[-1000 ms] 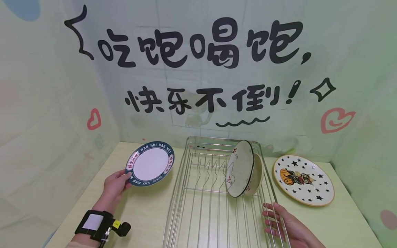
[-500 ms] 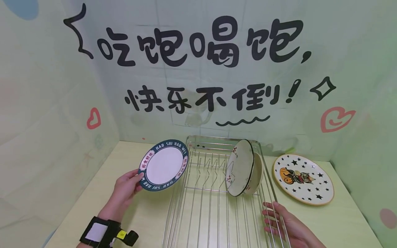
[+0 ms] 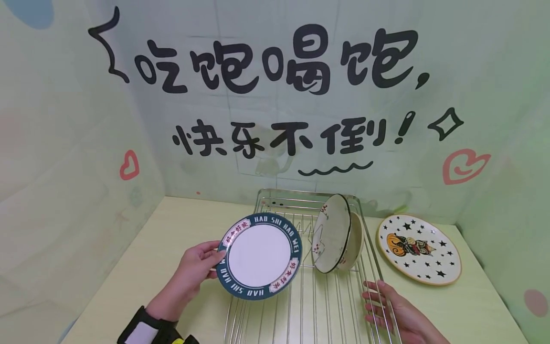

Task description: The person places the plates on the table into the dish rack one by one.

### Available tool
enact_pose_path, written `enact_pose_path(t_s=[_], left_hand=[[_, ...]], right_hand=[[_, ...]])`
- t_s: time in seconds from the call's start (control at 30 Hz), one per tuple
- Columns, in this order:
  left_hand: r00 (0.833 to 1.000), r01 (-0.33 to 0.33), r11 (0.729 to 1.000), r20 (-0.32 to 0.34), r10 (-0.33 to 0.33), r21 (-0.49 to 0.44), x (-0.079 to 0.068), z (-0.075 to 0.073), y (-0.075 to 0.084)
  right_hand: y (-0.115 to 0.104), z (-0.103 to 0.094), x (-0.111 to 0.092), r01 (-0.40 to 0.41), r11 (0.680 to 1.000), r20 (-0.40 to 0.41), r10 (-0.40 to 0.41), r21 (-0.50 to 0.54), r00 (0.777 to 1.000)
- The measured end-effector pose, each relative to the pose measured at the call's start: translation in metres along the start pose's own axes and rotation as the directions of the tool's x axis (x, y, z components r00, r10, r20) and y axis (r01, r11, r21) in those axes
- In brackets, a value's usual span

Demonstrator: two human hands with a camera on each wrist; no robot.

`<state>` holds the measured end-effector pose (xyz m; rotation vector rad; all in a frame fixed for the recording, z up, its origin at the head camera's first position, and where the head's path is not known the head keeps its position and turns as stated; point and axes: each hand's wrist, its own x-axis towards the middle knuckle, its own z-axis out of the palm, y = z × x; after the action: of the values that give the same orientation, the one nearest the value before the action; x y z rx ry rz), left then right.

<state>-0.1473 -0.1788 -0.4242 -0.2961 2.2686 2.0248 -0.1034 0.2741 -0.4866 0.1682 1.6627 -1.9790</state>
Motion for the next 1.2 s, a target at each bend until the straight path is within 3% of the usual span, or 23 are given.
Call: enact_pose_path(t_s=[0.23,0.43,0.83,1.03,1.2], left_hand=[[0.994,-0.001,0.998,0.112,-0.005,0.058,-0.015,0.015,-0.002],[0.968,-0.036,0.996,0.252,0.013,0.085,-0.024,0.019,-0.002],[0.946,-0.068,0.992,0.322,0.031,0.106,-0.031,0.019,-0.002],[0.949,-0.060,0.992,0.314,0.023,0.109,-0.032,0.019,-0.001],[0.953,-0.060,0.992,0.301,0.023,0.114,-0.031,0.020,0.000]], right_hand=[[0.002,0.000,0.001,-0.005,1.000,-0.004,0.005,0.009,1.000],[0.002,0.000,0.000,-0.003,1.000,0.009,0.003,0.010,1.000],[0.002,0.001,0.000,-0.018,1.000,0.000,0.018,0.000,1.000],[-0.008,0.009,-0.006,0.010,0.986,-0.152,-0.035,-0.168,0.988],[-0.030,0.016,-0.021,0.033,0.925,-0.289,-0.151,-0.378,0.945]])
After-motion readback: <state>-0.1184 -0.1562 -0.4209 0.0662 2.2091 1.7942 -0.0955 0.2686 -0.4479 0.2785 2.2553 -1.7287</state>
